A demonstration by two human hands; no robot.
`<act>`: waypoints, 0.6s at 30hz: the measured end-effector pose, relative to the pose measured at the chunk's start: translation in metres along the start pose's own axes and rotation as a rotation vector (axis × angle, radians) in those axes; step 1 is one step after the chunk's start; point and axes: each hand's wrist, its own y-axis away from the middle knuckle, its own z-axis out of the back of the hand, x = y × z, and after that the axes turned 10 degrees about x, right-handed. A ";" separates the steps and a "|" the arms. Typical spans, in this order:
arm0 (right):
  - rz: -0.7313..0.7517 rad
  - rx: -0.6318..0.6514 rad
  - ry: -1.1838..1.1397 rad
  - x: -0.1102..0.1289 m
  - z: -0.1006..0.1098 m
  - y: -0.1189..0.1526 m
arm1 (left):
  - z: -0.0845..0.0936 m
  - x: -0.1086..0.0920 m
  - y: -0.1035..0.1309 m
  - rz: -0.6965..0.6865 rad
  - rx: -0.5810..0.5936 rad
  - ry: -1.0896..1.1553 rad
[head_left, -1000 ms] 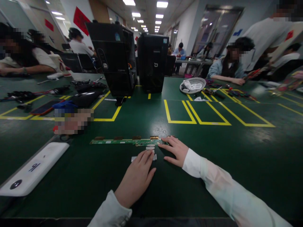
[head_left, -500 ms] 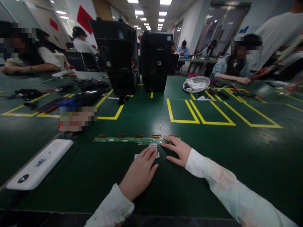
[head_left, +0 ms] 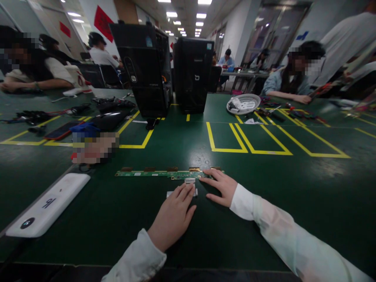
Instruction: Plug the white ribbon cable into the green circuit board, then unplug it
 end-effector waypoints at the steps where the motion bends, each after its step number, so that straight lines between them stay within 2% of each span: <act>1: -0.001 0.003 -0.001 0.000 0.000 0.000 | -0.002 0.000 0.001 0.002 -0.011 -0.006; 10: 0.000 0.018 -0.012 -0.001 -0.001 0.000 | -0.012 0.001 0.002 0.004 -0.055 -0.022; 18: 0.006 0.016 -0.017 -0.001 -0.002 0.000 | -0.010 0.003 -0.001 -0.012 -0.058 -0.017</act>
